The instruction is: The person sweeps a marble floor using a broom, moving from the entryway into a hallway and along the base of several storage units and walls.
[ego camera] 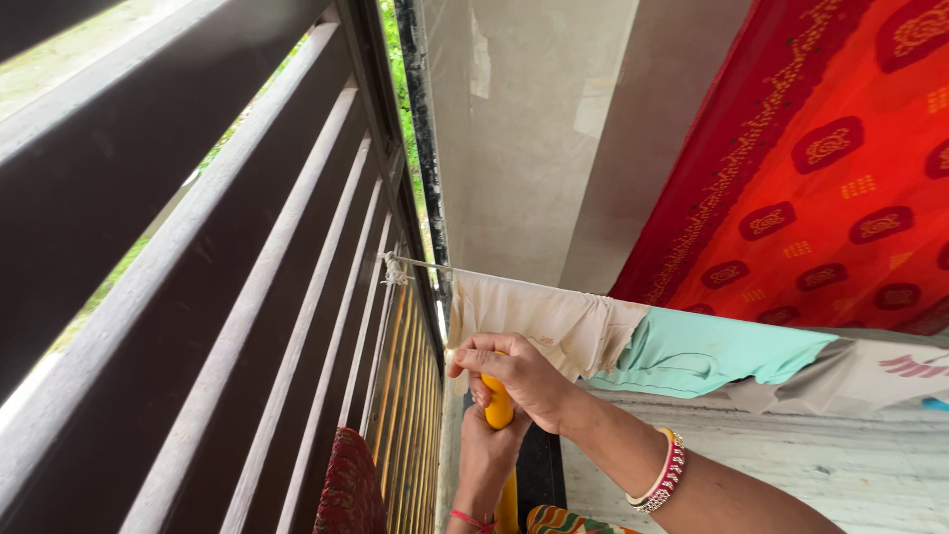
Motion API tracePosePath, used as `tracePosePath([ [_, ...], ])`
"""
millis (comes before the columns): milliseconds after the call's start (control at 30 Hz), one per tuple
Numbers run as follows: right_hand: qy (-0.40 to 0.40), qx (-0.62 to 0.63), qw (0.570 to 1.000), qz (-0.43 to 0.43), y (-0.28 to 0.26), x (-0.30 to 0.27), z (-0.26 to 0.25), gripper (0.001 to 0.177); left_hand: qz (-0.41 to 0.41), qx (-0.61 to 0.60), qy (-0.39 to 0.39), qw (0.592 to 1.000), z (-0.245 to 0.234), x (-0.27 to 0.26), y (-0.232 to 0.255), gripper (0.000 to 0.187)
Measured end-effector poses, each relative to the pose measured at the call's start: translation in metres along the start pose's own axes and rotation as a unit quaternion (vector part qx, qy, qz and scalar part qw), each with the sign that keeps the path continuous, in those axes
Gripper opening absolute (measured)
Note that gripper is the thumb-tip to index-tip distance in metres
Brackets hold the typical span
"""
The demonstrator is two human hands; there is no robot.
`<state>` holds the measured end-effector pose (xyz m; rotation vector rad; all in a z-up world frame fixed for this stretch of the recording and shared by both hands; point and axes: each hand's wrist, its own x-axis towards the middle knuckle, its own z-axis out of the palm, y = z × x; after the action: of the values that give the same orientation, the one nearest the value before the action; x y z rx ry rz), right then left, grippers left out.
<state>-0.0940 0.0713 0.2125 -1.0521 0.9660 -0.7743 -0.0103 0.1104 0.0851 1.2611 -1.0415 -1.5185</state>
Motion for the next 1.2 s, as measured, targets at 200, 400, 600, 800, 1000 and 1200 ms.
tracePosePath([
  [200, 0.019, -0.009, 1.0, 0.009, 0.001, -0.001, 0.0, 0.033, -0.03, -0.013, -0.005, 0.999, 0.0, 0.001, 0.0, 0.02],
  [400, 0.035, -0.004, 0.999, 0.02, 0.002, 0.001, -0.005, 0.033, -0.055, -0.023, -0.03, 0.998, 0.005, 0.003, -0.001, 0.021],
  [600, 0.059, -0.01, 0.998, 0.02, 0.0, 0.007, -0.007, 0.032, -0.04, 0.008, -0.052, 0.998, 0.004, 0.017, -0.005, 0.02],
  [800, 0.082, -0.007, 0.997, 0.012, -0.013, 0.015, -0.012, 0.032, -0.057, 0.021, -0.078, 0.995, 0.004, 0.038, 0.003, 0.015],
  [1000, 0.108, 0.005, 0.994, 0.008, -0.019, 0.029, -0.014, 0.032, 0.004, -0.011, -0.113, 0.993, 0.0, 0.061, -0.001, 0.015],
  [1200, 0.118, 0.008, 0.993, 0.014, -0.022, 0.045, -0.014, 0.032, -0.009, 0.015, -0.116, 0.993, -0.007, 0.076, 0.001, 0.017],
])
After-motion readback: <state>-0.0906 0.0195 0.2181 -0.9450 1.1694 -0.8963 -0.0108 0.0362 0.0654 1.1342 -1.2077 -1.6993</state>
